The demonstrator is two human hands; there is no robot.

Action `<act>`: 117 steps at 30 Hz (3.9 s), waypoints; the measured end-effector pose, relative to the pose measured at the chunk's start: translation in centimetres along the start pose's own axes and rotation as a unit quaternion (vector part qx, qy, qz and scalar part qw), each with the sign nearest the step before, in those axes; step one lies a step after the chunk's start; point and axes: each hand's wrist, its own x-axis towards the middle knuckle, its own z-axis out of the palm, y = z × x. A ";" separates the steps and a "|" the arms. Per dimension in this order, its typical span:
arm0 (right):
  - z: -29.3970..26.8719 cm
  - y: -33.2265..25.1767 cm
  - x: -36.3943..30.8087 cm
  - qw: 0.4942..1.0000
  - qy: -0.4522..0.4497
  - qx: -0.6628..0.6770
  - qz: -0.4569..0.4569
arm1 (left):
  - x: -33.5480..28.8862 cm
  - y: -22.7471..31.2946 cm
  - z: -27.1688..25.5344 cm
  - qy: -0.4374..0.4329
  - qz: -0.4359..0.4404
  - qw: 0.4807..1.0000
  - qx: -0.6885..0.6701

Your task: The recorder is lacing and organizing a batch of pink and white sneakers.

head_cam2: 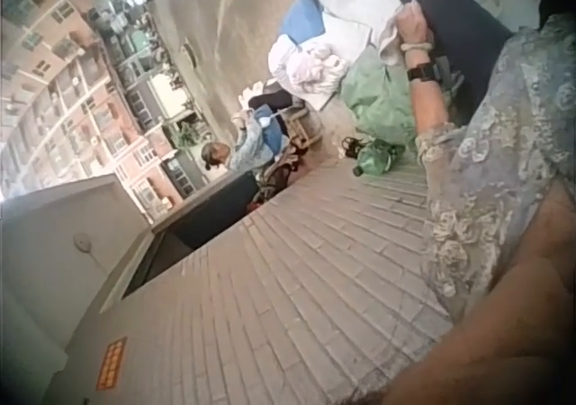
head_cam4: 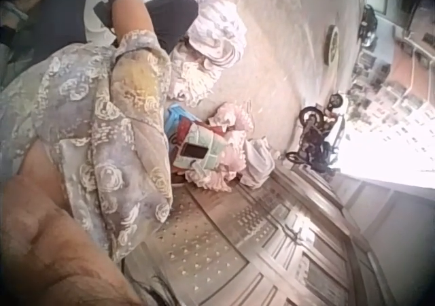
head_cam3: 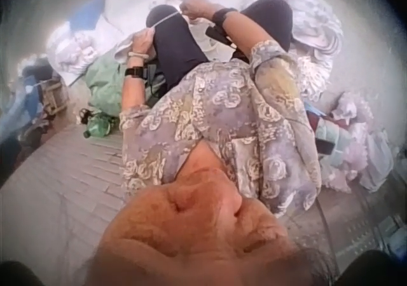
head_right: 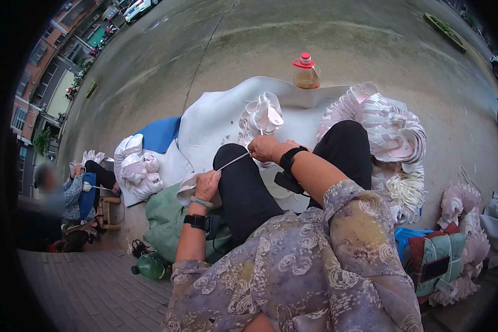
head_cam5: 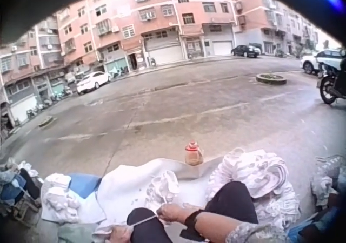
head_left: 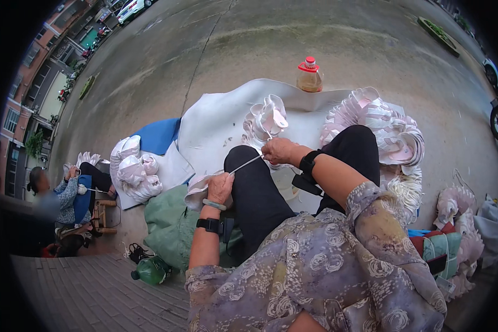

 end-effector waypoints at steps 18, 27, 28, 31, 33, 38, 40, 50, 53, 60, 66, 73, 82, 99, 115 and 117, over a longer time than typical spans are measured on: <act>0.4 0.8 -0.4 0.978 -0.038 0.206 -0.017 | 3.3 8.9 -1.2 -0.014 0.073 0.987 0.143; -2.2 2.6 -7.0 0.931 -0.015 0.356 0.081 | 4.9 10.9 4.9 -0.037 0.136 0.984 0.110; -1.7 2.4 -7.6 0.934 -0.007 0.346 0.089 | 4.3 10.6 5.4 -0.023 0.168 0.977 0.132; -1.9 3.7 -8.5 0.945 0.013 0.319 0.070 | 2.7 11.6 4.4 0.014 0.212 0.977 0.017; -2.4 4.0 -8.7 0.946 0.011 0.316 0.070 | 0.7 11.8 1.0 0.028 0.204 0.975 -0.083; -1.4 6.7 -9.3 0.942 0.010 0.322 0.090 | -5.5 5.4 -3.7 0.011 -0.010 0.995 -0.094; -1.3 6.6 -9.4 0.935 0.008 0.325 0.139 | -6.3 3.2 -6.0 0.149 -0.146 0.970 -0.129; -0.1 5.2 -9.1 0.921 -0.005 0.351 0.169 | 0.9 -12.3 -1.6 0.102 -0.381 0.712 -0.581; -0.2 4.0 -8.5 0.955 0.045 0.284 0.072 | 0.1 -13.6 -1.6 0.076 -0.342 0.743 -0.570; -1.4 5.8 -2.4 0.979 0.149 0.135 0.040 | -6.1 -13.1 0.7 0.086 -0.122 0.987 -0.065; 0.0 6.1 -0.3 0.996 0.052 0.068 0.021 | -10.5 -12.1 0.8 0.081 -0.273 0.947 -0.151; -1.5 -1.9 -0.6 0.957 0.242 0.005 -0.158 | -10.2 -9.7 0.7 0.126 -0.317 0.934 -0.103; 3.6 -13.1 1.0 0.984 -0.143 -0.014 -0.102 | -10.2 -12.0 1.7 0.098 -0.271 0.953 -0.096; -6.1 -4.5 -3.3 0.874 0.385 0.285 -0.083 | -8.6 -7.0 -4.5 0.255 -0.414 0.847 -0.213; -11.2 1.6 -8.7 0.717 0.199 0.668 -0.015 | 0.8 6.9 0.5 -0.165 -0.051 0.971 -0.168; -9.7 2.9 -7.1 0.817 0.351 0.438 -0.136 | 3.5 10.0 -0.3 -0.136 -0.261 0.833 -0.469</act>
